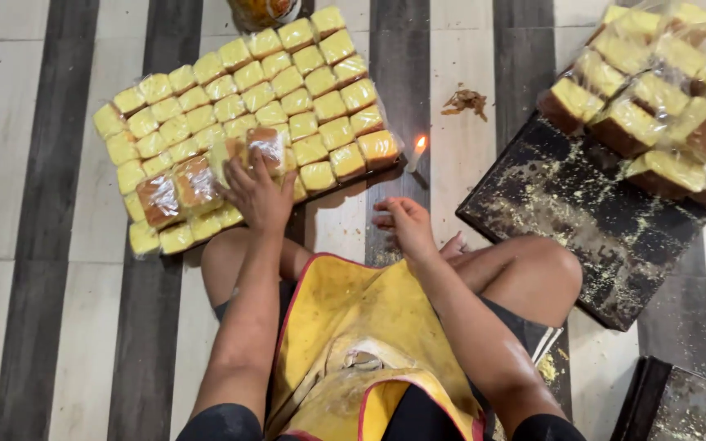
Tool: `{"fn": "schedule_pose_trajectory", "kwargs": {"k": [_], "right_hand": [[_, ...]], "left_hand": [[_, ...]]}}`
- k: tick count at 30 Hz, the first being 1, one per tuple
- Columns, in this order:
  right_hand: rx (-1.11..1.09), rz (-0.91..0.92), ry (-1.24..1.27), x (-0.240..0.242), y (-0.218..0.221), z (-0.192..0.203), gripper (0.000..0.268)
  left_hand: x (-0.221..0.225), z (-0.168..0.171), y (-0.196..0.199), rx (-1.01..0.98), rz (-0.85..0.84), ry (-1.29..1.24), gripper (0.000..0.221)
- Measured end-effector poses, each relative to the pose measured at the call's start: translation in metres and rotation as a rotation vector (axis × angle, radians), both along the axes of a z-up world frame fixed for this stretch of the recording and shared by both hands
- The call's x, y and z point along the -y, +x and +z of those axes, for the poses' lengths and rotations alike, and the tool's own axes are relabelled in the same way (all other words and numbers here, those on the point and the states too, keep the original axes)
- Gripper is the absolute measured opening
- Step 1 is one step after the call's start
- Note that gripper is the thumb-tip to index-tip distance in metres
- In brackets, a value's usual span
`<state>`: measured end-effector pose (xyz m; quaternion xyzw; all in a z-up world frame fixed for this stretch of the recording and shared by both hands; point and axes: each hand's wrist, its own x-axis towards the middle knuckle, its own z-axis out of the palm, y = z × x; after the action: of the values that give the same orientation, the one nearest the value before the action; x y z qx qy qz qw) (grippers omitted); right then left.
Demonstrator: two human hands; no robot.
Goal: The person sits on the floor and wraps rectangular cake slices in clear plastic wrap, pressing the wrap around each cake and holding the seam near a lit candle to shrink and seal it. Wrapped cakes are placed onto a tray beside them while unwrapped cakes are taken from an adjacent tray.
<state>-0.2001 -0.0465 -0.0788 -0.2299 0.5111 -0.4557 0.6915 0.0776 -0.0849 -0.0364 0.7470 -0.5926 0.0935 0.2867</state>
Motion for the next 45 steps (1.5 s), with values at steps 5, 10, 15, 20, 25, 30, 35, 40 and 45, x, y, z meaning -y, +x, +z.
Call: {"fn": "schedule_pose_trajectory", "kwargs": {"k": [5, 10, 15, 20, 25, 30, 35, 40, 45], "right_hand": [[-0.016, -0.060, -0.178, -0.003, -0.032, 0.017, 0.026], [-0.273, -0.241, -0.439, 0.025, -0.142, 0.062, 0.027], [-1.091, -0.251, -0.402, 0.093, -0.255, 0.106, 0.051], [-1.651, -0.075, -0.456, 0.150, -0.295, 0.077, 0.068], [-1.931, -0.154, -0.515, 0.180, -0.309, 0.024, 0.017], [-1.618, -0.292, -0.708, 0.132, -0.276, 0.057, 0.018], [-1.413, -0.089, -0.728, 0.029, -0.181, 0.140, 0.009], [-1.119, 0.168, -0.666, -0.048, -0.092, 0.125, 0.010], [-0.701, 0.218, -0.826, -0.071, -0.050, 0.148, 0.014]], "left_hand": [[-0.003, -0.027, 0.011, 0.101, -0.060, 0.250, 0.086], [-0.007, 0.001, -0.006, -0.196, -0.111, 0.237, 0.051], [-0.009, 0.000, -0.022, -0.057, -0.407, -0.140, 0.040], [0.001, 0.008, -0.051, -0.096, -0.561, -0.140, 0.029], [-0.003, 0.007, -0.050, -0.174, -0.626, -0.088, 0.018], [-0.011, 0.005, -0.051, -0.375, -0.673, 0.016, 0.013], [-0.023, 0.006, -0.073, -0.548, -0.817, 0.177, 0.030], [-0.071, -0.009, -0.116, -1.284, -1.121, 0.679, 0.104], [-0.120, 0.028, -0.126, -2.006, -0.993, 1.008, 0.093]]}}
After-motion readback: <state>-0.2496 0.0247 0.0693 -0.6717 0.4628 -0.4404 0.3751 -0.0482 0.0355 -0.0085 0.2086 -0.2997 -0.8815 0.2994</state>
